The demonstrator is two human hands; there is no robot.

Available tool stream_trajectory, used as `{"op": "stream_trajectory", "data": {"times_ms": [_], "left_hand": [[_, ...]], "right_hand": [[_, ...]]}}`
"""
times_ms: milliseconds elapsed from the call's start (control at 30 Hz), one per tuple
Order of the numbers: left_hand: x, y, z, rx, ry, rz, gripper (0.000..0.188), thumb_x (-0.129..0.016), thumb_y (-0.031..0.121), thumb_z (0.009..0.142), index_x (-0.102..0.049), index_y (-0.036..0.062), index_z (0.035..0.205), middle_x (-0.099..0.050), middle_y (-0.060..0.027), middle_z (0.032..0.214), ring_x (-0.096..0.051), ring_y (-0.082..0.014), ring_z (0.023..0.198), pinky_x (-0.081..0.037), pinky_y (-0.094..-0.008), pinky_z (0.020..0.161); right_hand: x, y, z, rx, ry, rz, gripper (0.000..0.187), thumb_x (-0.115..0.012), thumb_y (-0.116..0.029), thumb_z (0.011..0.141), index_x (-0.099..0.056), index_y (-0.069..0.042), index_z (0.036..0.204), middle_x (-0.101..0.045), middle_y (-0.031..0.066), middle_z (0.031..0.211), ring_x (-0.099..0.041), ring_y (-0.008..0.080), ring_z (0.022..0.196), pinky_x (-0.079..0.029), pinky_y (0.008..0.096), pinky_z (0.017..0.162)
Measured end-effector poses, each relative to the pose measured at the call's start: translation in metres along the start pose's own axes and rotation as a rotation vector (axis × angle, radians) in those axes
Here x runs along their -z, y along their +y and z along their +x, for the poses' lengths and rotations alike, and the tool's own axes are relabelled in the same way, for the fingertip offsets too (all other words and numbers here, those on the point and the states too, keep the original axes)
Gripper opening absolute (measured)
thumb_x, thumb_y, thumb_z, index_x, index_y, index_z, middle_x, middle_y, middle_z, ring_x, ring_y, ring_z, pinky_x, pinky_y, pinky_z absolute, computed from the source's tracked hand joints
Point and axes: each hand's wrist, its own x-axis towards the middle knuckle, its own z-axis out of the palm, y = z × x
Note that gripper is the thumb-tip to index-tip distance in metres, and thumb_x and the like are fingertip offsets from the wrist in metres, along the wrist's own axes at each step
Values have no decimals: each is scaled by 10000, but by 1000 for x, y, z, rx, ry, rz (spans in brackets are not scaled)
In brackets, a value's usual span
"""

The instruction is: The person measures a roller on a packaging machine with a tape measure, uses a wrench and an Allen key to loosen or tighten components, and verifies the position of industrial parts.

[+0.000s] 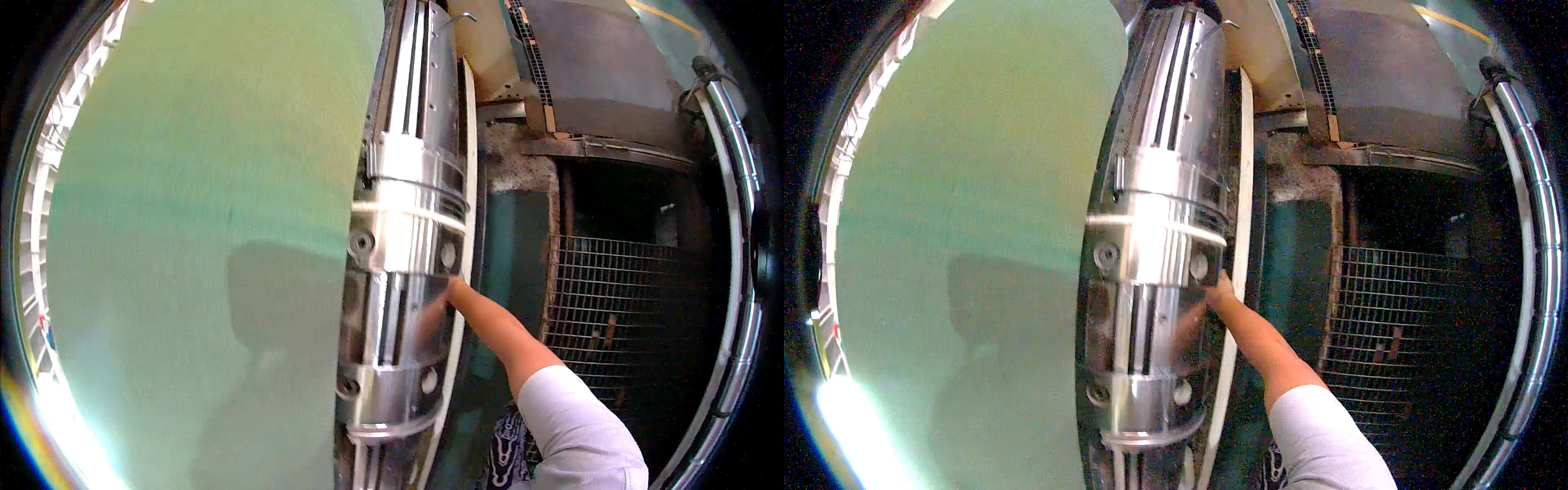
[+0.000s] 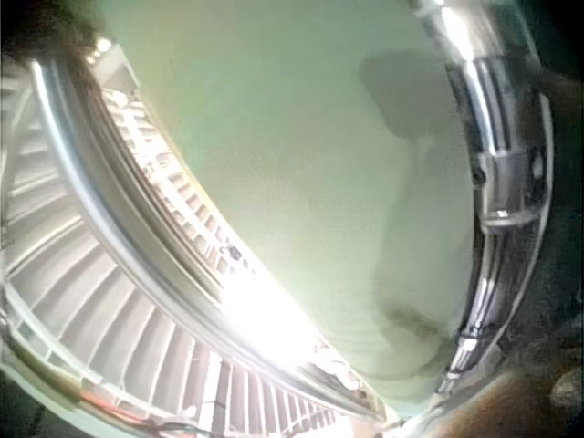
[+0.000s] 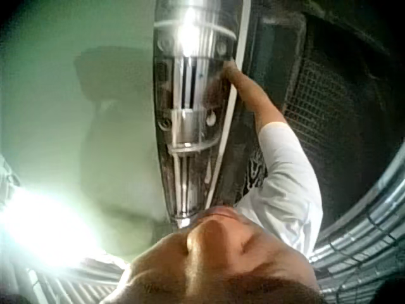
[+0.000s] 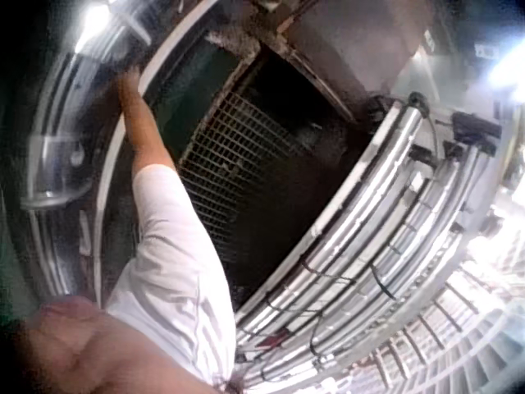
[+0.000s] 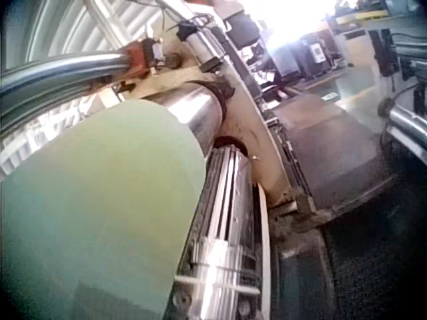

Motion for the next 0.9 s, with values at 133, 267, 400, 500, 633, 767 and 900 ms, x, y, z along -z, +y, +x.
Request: {"op": "stream_trajectory", "data": {"times_ms": [133,267,400,500,633,767,900], "left_hand": [[-5,46,-2,-12,40,61,511,-387,494,859,-513,47,1072,-611,-169,790,-583,-267,696,-462,-350,626],[-24,85,-11,-24,67,100,482,-413,472,857,-518,51,1067,-613,-173,805,-586,-279,720,-460,-362,637],[-56,128,-37,-16,102,137,453,-440,449,855,-522,55,1063,-614,-176,821,-590,-292,744,-457,-374,647],[-84,169,-66,-44,107,185,432,-460,432,854,-525,58,1059,-615,-178,832,-592,-302,762,-456,-383,655],[-116,229,-98,-157,68,290,405,-486,410,852,-530,62,1055,-616,-182,847,-595,-315,786,-454,-395,666],[-138,282,-126,-311,61,395,380,-513,388,850,-534,66,1050,-618,-185,863,-599,-327,810,-452,-407,677],[-175,399,-182,-505,23,563,384,-516,386,849,-525,70,1068,-606,-211,878,-587,-359,835,-449,-401,697]], "right_hand": [[-15,21,2,52,8,52,287,-482,-181,797,-575,-57,1039,-548,111,1116,-518,278,1005,-419,349,826],[-4,45,12,126,57,125,288,-471,-181,810,-558,-51,1052,-557,112,1096,-536,292,966,-442,355,789],[38,64,12,262,226,377,290,-460,-180,822,-541,-45,1066,-566,113,1075,-555,307,926,-465,361,751],[90,101,-25,439,531,965,291,-452,-179,831,-528,-40,1076,-573,113,1059,-569,318,896,-483,366,723],[93,173,-111,304,83,390,311,-490,-162,780,-510,-5,1047,-545,167,897,-581,314,717,-475,410,603],[88,248,-229,152,-238,687,314,-547,-208,732,-533,1,967,-580,201,858,-581,354,757,-477,458,646],[98,324,-348,-30,-297,931,371,-470,-363,846,-581,-15,911,-595,202,810,-567,371,764,-448,464,664]]}}
